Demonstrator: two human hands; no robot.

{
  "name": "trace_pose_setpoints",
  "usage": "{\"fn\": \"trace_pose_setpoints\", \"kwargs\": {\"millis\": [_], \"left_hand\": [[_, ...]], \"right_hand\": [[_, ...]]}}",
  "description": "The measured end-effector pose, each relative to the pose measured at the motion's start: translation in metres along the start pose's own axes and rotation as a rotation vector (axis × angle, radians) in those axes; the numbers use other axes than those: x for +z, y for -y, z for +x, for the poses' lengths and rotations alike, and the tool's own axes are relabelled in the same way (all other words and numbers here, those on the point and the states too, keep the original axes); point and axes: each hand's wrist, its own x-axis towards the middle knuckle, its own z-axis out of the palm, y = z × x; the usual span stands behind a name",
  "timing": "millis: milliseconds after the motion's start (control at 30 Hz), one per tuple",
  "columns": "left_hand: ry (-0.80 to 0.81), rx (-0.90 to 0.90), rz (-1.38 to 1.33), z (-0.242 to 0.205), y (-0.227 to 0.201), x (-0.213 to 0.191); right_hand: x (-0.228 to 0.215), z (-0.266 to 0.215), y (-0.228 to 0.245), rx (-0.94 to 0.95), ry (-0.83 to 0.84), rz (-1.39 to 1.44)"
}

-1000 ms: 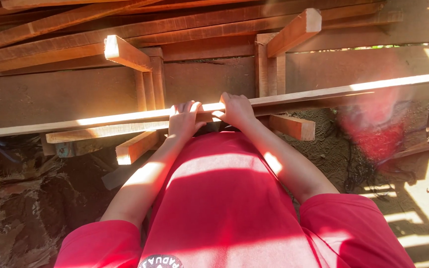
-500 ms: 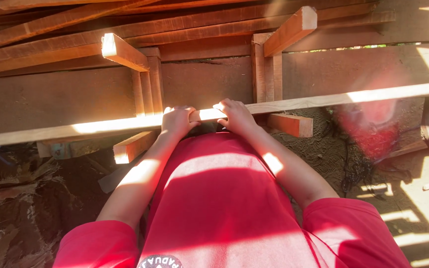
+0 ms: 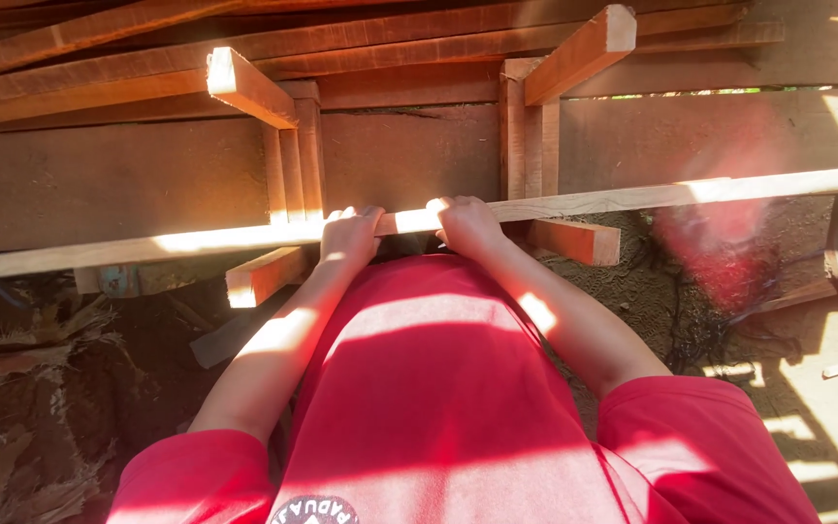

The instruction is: Select wooden planks from a pile and arrange them neatly across two wooden supports.

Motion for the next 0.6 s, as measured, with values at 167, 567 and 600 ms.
{"fn": "trace_pose_setpoints", "kwargs": {"millis": [167,567,600], "left_hand": [[0.030,0.032,-0.049,-0.014,-0.002,-0.030],[0.074,0.010,-0.066,-0.006,0.006,-0.020],[0.053,0.004,-0.070,-0.008,0.003,-0.024]], "right_hand": [[-0.016,0.001,-0.001,0.084,0.110,0.090],[-0.025,-0.015,-0.028,0.023,0.142,0.356],[-0.017,-0.018,-0.029,-0.004,0.046,0.369]]}}
